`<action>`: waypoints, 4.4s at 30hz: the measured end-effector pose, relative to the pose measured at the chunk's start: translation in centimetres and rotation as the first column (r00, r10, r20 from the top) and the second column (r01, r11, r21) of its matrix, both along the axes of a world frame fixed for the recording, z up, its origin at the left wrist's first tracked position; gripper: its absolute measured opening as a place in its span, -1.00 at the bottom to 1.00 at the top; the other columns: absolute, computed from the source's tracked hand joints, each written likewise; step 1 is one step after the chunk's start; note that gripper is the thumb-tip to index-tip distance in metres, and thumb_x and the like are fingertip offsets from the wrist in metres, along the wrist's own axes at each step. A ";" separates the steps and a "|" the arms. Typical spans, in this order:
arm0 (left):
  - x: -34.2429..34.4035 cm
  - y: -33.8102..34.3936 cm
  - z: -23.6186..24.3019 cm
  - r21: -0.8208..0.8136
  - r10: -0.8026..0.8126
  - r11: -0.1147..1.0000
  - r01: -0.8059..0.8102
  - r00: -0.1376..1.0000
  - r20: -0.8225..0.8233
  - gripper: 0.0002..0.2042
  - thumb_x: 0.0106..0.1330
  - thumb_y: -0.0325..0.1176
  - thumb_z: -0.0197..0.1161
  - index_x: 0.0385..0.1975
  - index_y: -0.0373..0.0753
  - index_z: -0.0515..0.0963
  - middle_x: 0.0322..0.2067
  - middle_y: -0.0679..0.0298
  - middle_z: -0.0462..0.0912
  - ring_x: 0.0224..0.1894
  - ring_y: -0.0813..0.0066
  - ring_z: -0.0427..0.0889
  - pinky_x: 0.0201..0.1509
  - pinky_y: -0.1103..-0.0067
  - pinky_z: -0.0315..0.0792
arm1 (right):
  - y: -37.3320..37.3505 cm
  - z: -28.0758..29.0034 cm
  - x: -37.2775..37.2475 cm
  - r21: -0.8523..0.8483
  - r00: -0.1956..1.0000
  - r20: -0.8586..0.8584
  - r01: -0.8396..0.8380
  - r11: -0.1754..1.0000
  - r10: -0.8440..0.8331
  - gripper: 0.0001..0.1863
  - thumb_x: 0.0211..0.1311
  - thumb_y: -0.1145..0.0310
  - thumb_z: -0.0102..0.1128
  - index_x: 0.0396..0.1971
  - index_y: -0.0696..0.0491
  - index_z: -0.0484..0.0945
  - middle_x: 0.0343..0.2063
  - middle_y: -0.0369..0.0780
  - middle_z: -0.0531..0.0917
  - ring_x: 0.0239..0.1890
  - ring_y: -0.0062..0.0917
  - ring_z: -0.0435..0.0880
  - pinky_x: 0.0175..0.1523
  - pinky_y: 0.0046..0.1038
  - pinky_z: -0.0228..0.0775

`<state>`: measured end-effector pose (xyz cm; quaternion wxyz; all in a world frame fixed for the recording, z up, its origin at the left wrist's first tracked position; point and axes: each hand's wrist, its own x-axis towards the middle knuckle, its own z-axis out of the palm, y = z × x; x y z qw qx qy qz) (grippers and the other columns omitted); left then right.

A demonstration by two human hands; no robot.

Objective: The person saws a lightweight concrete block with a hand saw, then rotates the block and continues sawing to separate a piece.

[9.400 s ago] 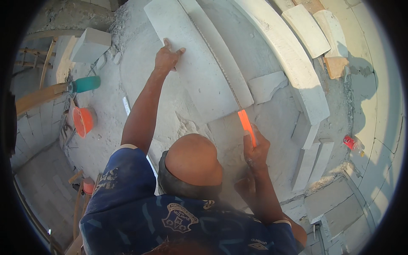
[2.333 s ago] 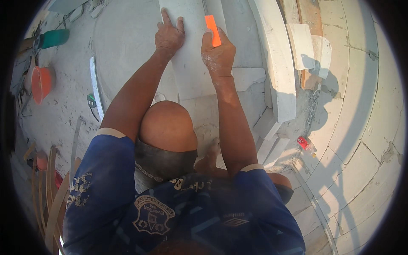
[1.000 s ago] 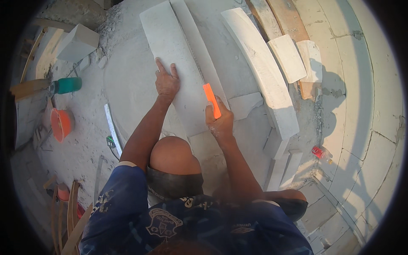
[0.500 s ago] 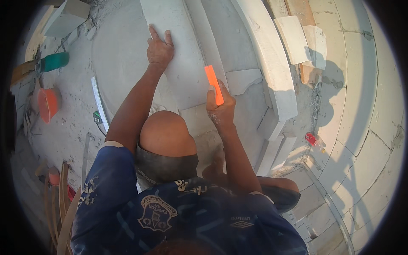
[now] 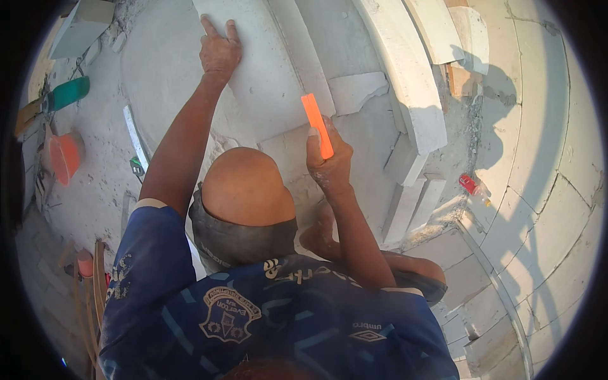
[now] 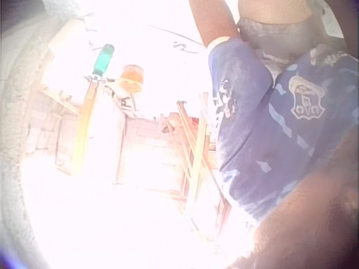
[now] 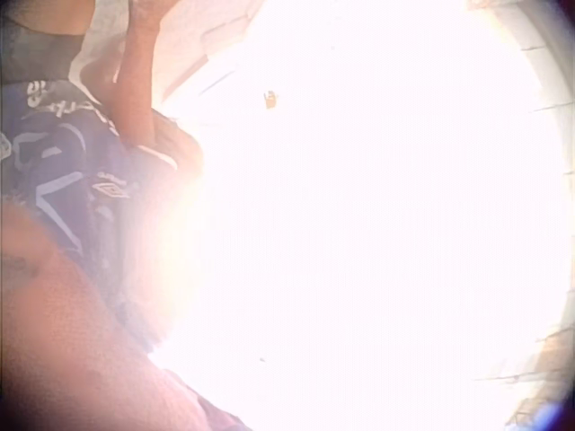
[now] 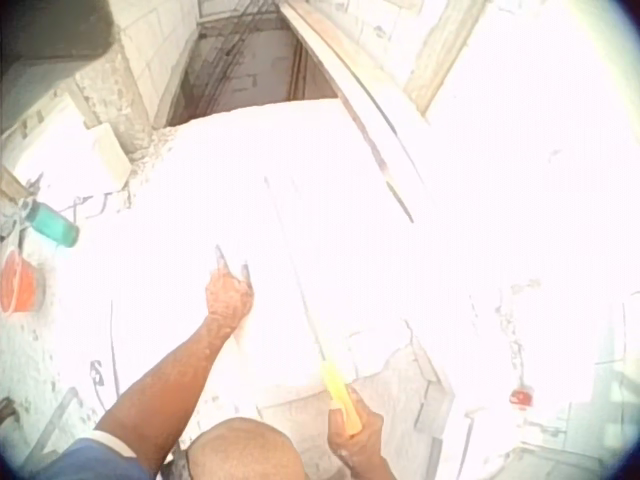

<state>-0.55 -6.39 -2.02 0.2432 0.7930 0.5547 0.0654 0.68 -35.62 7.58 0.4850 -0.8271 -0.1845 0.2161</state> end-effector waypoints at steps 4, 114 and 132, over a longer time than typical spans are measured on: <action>0.0 0.0 -0.2 -0.017 0.018 1.000 -0.018 1.000 0.018 -0.14 0.54 0.23 -0.06 0.60 -0.28 -0.10 0.08 -0.38 0.57 0.13 -0.35 0.62 0.30 0.06 0.46 | 0.3 -0.5 0.3 0.003 0.981 0.187 -0.052 0.999 0.051 -0.62 0.41 0.40 0.17 0.15 0.23 0.62 -0.55 -0.20 0.62 -0.52 -0.66 0.57 -0.34 -0.50 0.51; -0.1 -0.1 0.0 0.035 -0.021 0.999 0.020 0.999 0.042 -0.19 0.59 0.08 -0.06 0.59 -0.36 -0.15 0.02 -0.36 0.55 -0.05 -0.34 0.67 0.11 0.05 0.57 | -1.6 -0.9 -0.3 0.103 0.994 0.113 -0.008 0.995 -0.004 -0.63 0.43 0.43 0.21 0.14 0.27 0.63 -0.53 -0.27 0.58 -0.52 -0.69 0.50 -0.37 -0.53 0.43; -0.1 -0.3 0.5 -0.010 -0.013 1.000 0.014 0.999 0.042 -0.18 0.60 0.11 -0.08 0.60 -0.34 -0.18 0.08 -0.41 0.52 -0.02 -0.36 0.67 0.14 0.07 0.58 | -0.9 -0.6 -0.1 0.000 0.999 -0.027 0.035 0.999 -0.035 -0.64 0.46 0.39 0.15 0.14 0.22 0.64 -0.54 -0.33 0.51 -0.49 -0.73 0.44 -0.37 -0.54 0.38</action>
